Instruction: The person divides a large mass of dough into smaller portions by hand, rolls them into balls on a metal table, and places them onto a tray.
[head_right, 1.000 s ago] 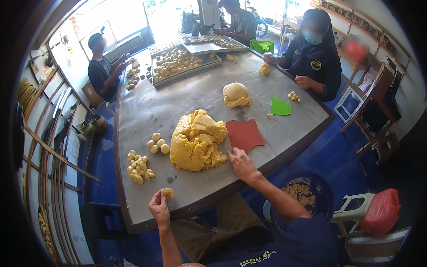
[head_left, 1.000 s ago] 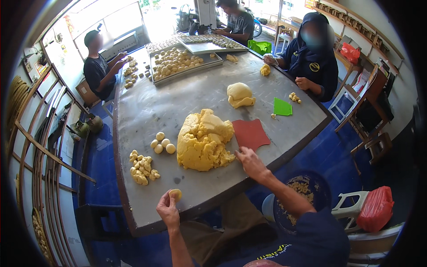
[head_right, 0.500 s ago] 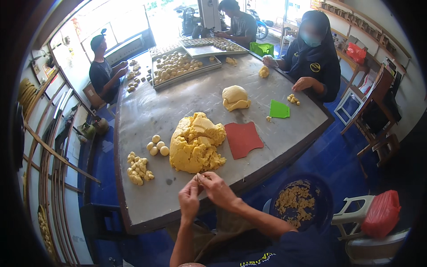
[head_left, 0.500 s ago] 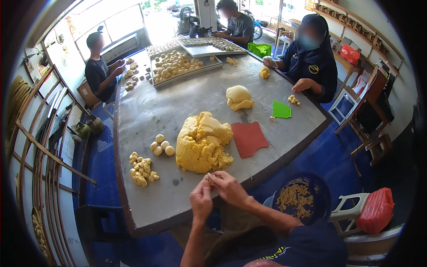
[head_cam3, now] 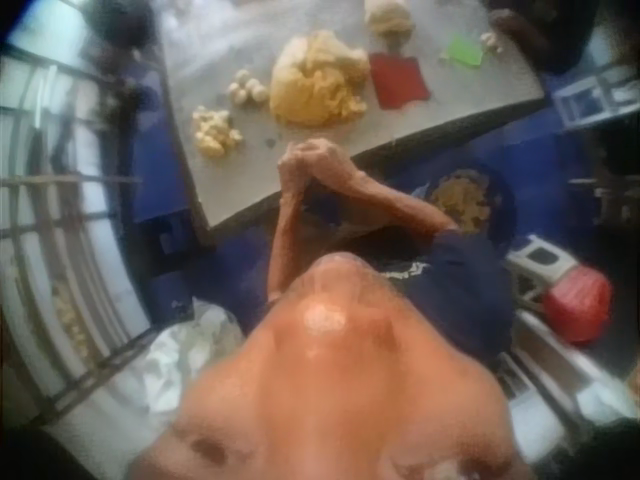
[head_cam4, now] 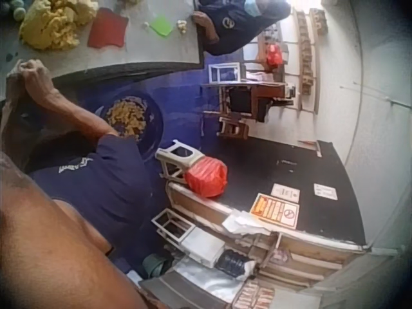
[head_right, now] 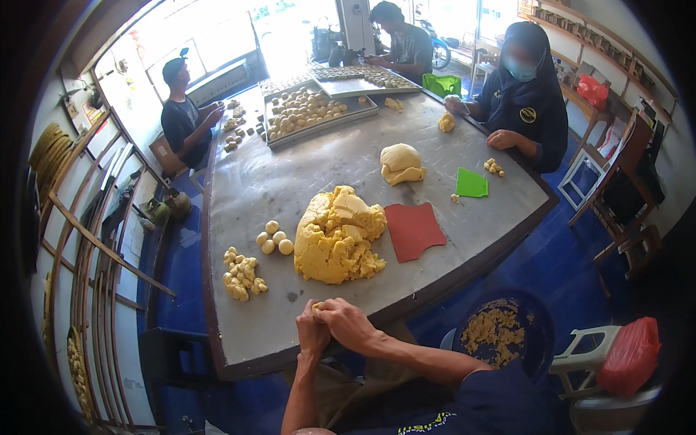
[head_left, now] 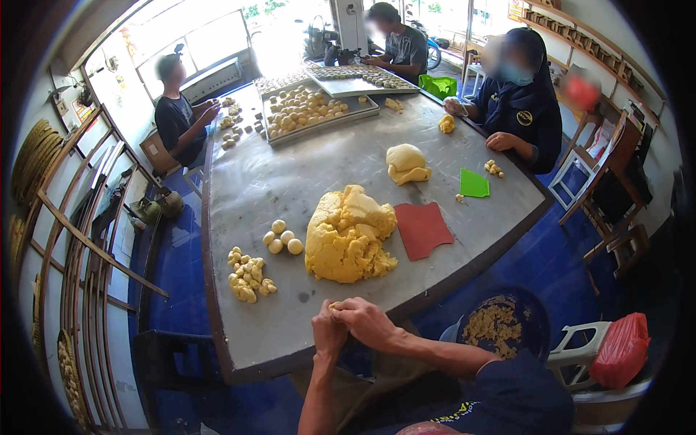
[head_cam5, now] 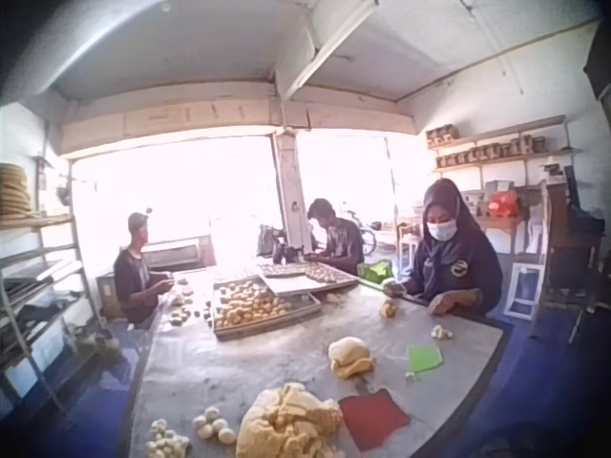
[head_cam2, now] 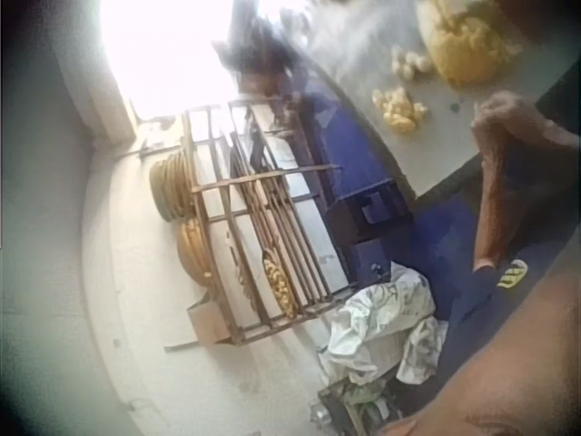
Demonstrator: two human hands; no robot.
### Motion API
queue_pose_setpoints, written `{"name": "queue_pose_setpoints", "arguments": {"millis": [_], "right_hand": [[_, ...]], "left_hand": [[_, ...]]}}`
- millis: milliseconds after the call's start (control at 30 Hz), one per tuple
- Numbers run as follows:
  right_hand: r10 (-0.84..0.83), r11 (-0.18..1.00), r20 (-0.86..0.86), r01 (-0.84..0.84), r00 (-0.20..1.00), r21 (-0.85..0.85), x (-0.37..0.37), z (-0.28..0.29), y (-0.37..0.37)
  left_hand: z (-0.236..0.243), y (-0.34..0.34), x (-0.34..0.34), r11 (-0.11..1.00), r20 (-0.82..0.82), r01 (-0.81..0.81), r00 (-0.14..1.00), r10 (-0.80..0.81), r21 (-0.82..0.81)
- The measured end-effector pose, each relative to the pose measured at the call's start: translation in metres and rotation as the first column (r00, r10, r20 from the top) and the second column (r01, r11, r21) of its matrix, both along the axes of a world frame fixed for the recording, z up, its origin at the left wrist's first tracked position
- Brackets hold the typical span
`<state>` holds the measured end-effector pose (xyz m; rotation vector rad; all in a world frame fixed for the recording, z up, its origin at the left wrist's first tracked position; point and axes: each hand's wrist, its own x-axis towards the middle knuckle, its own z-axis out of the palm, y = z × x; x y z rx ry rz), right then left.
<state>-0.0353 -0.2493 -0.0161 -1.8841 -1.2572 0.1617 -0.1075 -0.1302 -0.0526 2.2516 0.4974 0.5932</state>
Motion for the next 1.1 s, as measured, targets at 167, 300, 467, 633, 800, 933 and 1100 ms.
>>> {"name": "queue_pose_setpoints", "arguments": {"millis": [167,300,467,633,800,933,1100], "right_hand": [[0.036,0.993,-0.028,-0.032,0.999,0.111,0.004,-0.004,0.000],[0.064,0.995,-0.287,-0.082,0.956,-0.050,0.044,-0.001,-0.001],[-0.067,0.990,-0.270,0.031,0.960,-0.138,0.047,-0.016,-0.005],[-0.370,0.928,0.075,0.365,0.926,0.077,0.044,0.006,-0.015],[-0.443,0.889,0.255,0.458,0.860,-0.002,0.092,-0.025,-0.025],[-0.352,0.922,0.252,0.380,0.901,-0.069,0.111,-0.035,-0.024],[-0.352,0.923,0.230,0.378,0.907,-0.079,0.106,-0.039,-0.037]], "left_hand": [[-0.001,0.002,-0.003,0.994,0.054,0.004,0.999,0.002,-0.109],[0.003,0.004,-0.004,0.972,0.124,0.166,0.981,-0.146,-0.166],[0.006,-0.002,-0.002,0.957,0.085,0.264,0.963,-0.254,-0.124],[-0.014,0.011,-0.004,0.987,0.226,0.146,0.966,-0.129,-0.062],[-0.015,0.015,-0.002,0.688,0.235,0.177,0.972,-0.010,-0.704],[-0.031,0.040,-0.016,0.636,0.406,0.343,0.913,-0.051,-0.692],[0.013,0.042,-0.021,0.709,0.131,0.211,0.977,-0.167,-0.672]]}}
